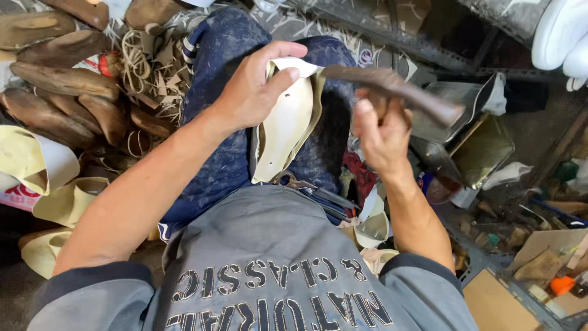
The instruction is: The person uses a hammer to tap the sole of a white shoe held on their lap. They repeatedly turn the shoe over to inspect the interior and exterior, then continue hammering the sole and heel area.
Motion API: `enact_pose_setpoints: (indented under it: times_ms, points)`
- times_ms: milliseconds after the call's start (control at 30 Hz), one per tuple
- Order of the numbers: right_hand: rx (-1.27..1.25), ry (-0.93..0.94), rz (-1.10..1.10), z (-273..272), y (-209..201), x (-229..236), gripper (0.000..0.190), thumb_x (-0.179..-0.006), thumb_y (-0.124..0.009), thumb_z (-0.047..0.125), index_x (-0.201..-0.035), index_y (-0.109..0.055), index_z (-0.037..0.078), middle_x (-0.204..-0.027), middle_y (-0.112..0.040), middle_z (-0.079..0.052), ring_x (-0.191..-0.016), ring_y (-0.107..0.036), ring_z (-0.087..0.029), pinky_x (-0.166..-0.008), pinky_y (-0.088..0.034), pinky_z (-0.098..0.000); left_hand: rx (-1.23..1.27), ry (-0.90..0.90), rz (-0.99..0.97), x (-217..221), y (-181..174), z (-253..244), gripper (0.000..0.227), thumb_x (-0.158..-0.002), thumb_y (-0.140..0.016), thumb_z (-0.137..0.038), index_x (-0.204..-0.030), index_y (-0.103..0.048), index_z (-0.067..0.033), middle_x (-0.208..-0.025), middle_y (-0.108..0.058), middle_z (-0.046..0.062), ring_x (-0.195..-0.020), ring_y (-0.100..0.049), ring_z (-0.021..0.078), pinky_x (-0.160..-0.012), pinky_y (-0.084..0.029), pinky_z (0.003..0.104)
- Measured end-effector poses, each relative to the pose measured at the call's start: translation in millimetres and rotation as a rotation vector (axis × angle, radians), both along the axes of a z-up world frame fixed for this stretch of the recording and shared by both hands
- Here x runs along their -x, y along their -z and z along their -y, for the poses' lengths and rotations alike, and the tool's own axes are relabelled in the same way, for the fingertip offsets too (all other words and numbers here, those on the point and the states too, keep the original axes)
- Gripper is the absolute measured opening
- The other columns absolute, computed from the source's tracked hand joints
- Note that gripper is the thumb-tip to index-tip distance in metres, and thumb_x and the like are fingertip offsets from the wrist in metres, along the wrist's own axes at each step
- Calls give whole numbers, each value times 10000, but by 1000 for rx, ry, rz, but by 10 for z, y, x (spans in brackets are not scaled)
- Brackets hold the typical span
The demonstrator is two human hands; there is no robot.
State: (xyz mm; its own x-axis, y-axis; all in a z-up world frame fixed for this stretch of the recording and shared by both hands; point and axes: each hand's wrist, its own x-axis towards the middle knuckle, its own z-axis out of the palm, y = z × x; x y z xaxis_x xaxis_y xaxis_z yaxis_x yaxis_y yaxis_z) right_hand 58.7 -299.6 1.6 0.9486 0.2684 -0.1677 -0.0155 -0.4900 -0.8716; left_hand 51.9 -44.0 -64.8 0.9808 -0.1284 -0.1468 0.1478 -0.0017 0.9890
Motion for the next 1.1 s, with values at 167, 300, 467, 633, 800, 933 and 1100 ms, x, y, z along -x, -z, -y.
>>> enact_pose_setpoints:
  times_ms: [167,300,467,633,800,933,1100]
  points:
    - [222,-272,598,38,238,37,290,-1046,-616,172,-1043,-646,-117,-988,-646,-272,-767,-678,-399,-595,-539,-463,44,101,57,18,-15,-58,406,-1014,-447,-199,-1383,-539,-55,-1412,-597,121,-1328,-546,266,-1110,-400,400]
    - [307,-397,457,-138,124,-13,219,-1057,-661,104,-1200,-611,-54,-658,-522,-22,-469,-403,-130,-406,-370,-306,101,107,58,-2,30,-57,432,-1002,-432,-208,-1385,-549,-46,-1395,-606,113,-1230,-577,210,-1016,-443,350]
    - [365,-308,184,-310,11,4,176,-1087,-569,228,-1009,-567,70,-701,-513,-45,-471,-456,-215,-441,-381,-389,122,125,38,-35,72,-46,450,-968,-405,-196,-1363,-578,-68,-1386,-613,108,-1222,-573,212,-1030,-413,355]
    - [282,-313,6,-379,-651,-131,232,-1009,-589,157,-1225,-591,72,-913,-658,-47,-514,-545,-139,-587,-469,-294,221,132,-86,-16,12,-74,515,-913,-444,-233,-1391,-570,-86,-1337,-625,72,-1091,-563,151,-940,-408,272]
    - [341,-270,476,-277,-62,203,226,-1088,-442,82,-1197,-524,-98,-952,-592,-186,-620,-527,-245,-515,-421,-406,598,103,-238,13,88,-22,644,-1002,-402,-465,-1467,-476,-26,-1243,-662,169,-1102,-659,235,-949,-522,348]
    - [620,-115,407,-669,-56,56,221,-977,-640,269,-809,-612,128,-607,-519,-4,-502,-563,-198,-449,-357,-330,584,-28,-172,53,88,62,630,-1054,-387,-474,-1475,-485,-16,-1273,-650,161,-1187,-598,206,-1101,-465,379]
    - [-85,-350,-425,-216,-227,226,555,-1063,-444,340,-554,-594,175,-445,-615,29,-454,-538,-141,-634,-526,-283,301,-70,-214,46,122,-82,630,-945,-638,-257,-1513,-468,-42,-1155,-677,105,-919,-644,179,-836,-582,313]
